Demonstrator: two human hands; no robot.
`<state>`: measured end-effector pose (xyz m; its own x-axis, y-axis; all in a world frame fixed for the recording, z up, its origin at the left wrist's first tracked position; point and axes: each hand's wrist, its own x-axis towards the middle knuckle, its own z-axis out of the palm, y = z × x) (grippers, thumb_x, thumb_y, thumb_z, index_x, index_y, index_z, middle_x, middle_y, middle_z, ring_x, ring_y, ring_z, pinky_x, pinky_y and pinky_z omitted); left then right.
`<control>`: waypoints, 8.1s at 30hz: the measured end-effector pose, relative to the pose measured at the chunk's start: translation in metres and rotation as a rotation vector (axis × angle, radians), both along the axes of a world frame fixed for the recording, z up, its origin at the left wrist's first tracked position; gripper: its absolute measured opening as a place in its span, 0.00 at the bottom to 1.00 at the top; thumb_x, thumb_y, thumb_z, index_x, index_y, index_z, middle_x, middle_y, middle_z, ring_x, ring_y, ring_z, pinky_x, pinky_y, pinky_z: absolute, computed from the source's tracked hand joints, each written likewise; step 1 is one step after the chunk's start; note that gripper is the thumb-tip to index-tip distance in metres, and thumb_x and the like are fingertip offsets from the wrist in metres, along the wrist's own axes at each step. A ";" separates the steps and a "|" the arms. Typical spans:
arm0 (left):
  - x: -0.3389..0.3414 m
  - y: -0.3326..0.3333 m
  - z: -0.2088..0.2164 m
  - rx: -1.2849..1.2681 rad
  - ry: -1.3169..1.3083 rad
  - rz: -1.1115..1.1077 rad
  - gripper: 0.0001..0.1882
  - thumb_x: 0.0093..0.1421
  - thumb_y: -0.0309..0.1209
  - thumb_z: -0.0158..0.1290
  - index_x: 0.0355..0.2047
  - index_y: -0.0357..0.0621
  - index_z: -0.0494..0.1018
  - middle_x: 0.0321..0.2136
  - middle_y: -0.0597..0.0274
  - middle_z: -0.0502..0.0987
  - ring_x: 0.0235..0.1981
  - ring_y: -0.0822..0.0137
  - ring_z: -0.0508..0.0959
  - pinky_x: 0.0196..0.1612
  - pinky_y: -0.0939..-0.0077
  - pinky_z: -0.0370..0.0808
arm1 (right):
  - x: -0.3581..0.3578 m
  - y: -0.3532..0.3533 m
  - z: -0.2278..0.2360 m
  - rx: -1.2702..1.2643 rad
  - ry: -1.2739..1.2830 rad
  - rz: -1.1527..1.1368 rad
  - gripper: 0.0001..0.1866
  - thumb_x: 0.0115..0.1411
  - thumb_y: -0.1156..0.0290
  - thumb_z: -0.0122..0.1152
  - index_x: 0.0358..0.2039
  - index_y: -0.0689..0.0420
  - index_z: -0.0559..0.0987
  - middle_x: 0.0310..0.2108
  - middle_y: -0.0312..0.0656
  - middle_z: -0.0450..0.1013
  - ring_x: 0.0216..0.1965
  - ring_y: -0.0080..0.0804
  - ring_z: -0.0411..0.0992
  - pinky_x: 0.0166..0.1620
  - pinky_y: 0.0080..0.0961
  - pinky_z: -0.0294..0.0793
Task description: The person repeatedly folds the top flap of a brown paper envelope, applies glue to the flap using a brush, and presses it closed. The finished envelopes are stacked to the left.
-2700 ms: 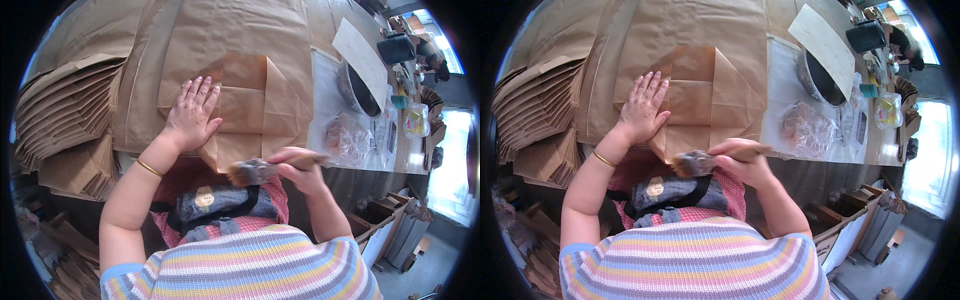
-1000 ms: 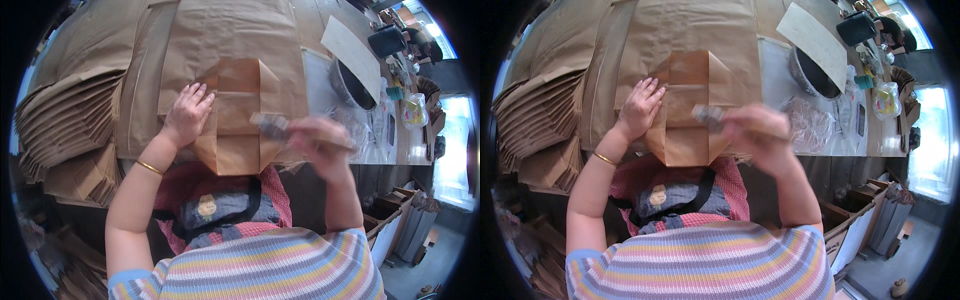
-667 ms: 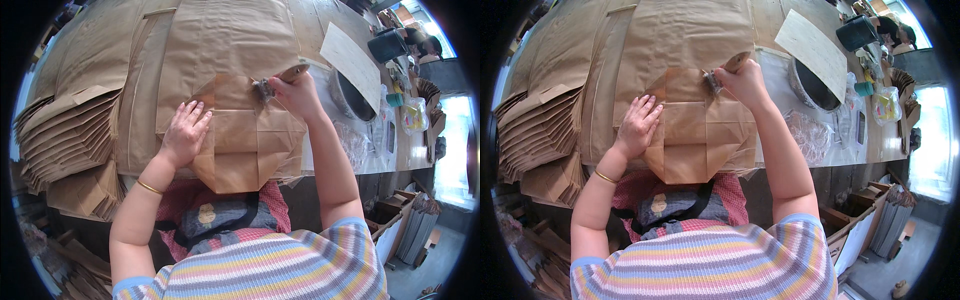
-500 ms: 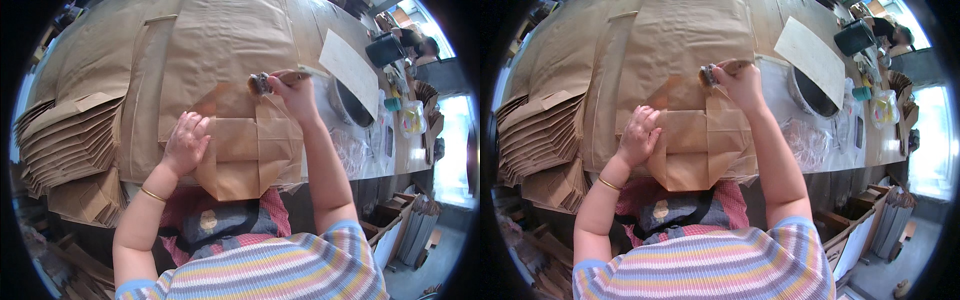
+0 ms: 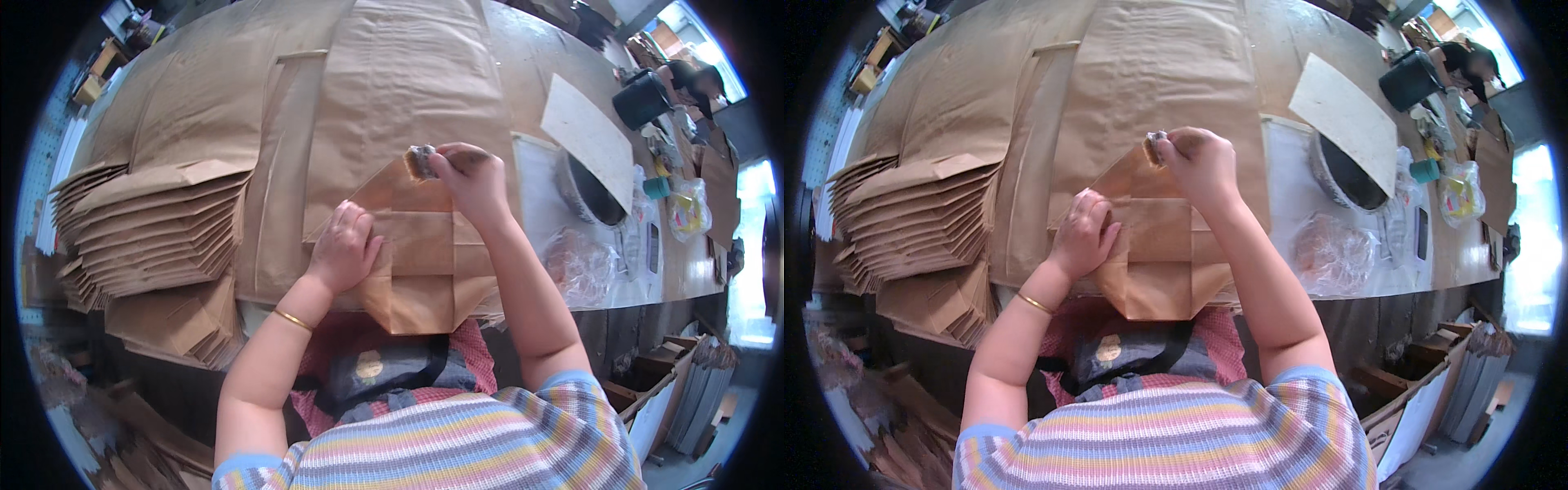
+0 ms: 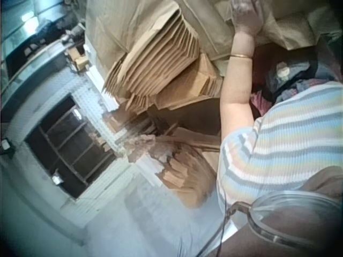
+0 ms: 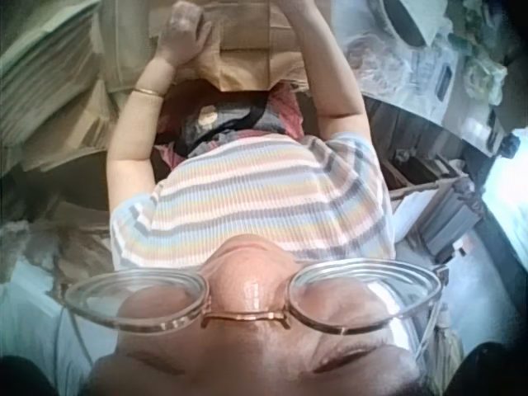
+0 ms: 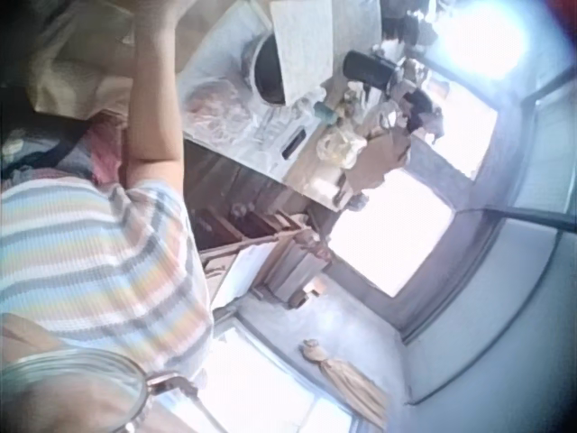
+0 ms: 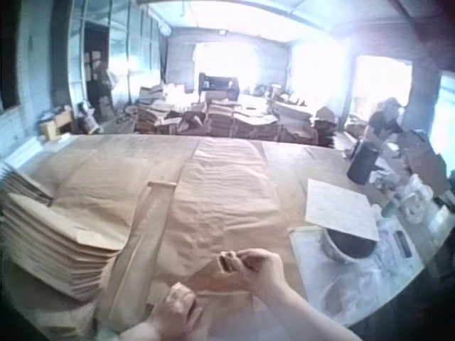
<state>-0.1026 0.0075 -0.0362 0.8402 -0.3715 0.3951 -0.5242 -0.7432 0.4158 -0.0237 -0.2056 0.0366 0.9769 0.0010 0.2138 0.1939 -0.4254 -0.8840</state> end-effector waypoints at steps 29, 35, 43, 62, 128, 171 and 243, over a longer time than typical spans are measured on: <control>0.042 0.024 0.027 0.275 0.101 -0.076 0.06 0.41 0.23 0.57 0.21 0.40 0.72 0.23 0.55 0.73 0.29 0.51 0.76 0.33 0.61 0.74 | -0.020 -0.109 -0.029 -0.753 0.007 0.522 0.08 0.47 0.75 0.62 0.31 0.59 0.81 0.30 0.44 0.76 0.36 0.36 0.75 0.37 0.30 0.76; -0.006 0.017 0.013 0.602 -0.065 0.036 0.21 0.55 0.25 0.48 0.49 0.32 0.72 0.49 0.47 0.77 0.52 0.55 0.76 0.52 0.66 0.75 | -0.078 -0.099 -0.043 -1.221 -0.274 0.429 0.26 0.48 0.71 0.59 0.51 0.56 0.75 0.50 0.38 0.73 0.50 0.35 0.72 0.50 0.29 0.75; -0.037 0.010 0.035 0.378 0.155 -0.277 0.21 0.56 0.23 0.47 0.51 0.38 0.73 0.58 0.54 0.70 0.61 0.56 0.67 0.67 0.56 0.58 | -0.110 -0.098 -0.022 -1.016 -0.109 0.642 0.36 0.48 0.79 0.57 0.61 0.54 0.67 0.64 0.44 0.61 0.65 0.45 0.59 0.63 0.39 0.64; -0.039 0.024 0.033 -0.187 0.323 -0.156 0.06 0.47 0.19 0.60 0.24 0.36 0.72 0.49 0.48 0.75 0.56 0.49 0.71 0.57 0.60 0.68 | -0.124 -0.097 -0.049 -0.321 -0.028 0.218 0.06 0.47 0.76 0.67 0.28 0.58 0.80 0.28 0.42 0.75 0.34 0.44 0.72 0.38 0.35 0.73; 0.001 0.214 0.205 0.958 0.146 0.768 0.22 0.52 0.17 0.45 0.47 0.42 0.76 0.52 0.46 0.74 0.56 0.46 0.70 0.57 0.54 0.67 | -0.112 -0.048 -0.024 -0.237 -0.076 0.443 0.14 0.50 0.77 0.66 0.39 0.59 0.81 0.40 0.50 0.78 0.44 0.50 0.76 0.52 0.41 0.74; -0.020 0.041 0.011 0.386 0.282 0.048 0.56 0.52 0.53 0.60 0.68 0.32 0.44 0.68 0.40 0.48 0.70 0.46 0.47 0.71 0.56 0.45 | -0.085 -0.065 -0.047 -0.788 -0.021 0.361 0.49 0.52 0.48 0.66 0.66 0.65 0.57 0.66 0.54 0.56 0.69 0.46 0.51 0.71 0.38 0.45; 0.035 0.010 0.071 0.061 0.867 -0.223 0.26 0.40 0.23 0.56 0.44 0.35 0.76 0.48 0.50 0.72 0.54 0.53 0.70 0.59 0.69 0.66 | -0.046 -0.082 0.007 -0.869 0.065 0.700 0.07 0.49 0.71 0.64 0.21 0.60 0.78 0.23 0.49 0.73 0.31 0.51 0.74 0.36 0.41 0.74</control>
<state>-0.0679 0.0179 0.0344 0.7399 -0.5616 -0.3704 -0.1792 -0.6952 0.6961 -0.0697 -0.2873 0.0440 0.7115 0.6796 -0.1787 0.5970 -0.7188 -0.3562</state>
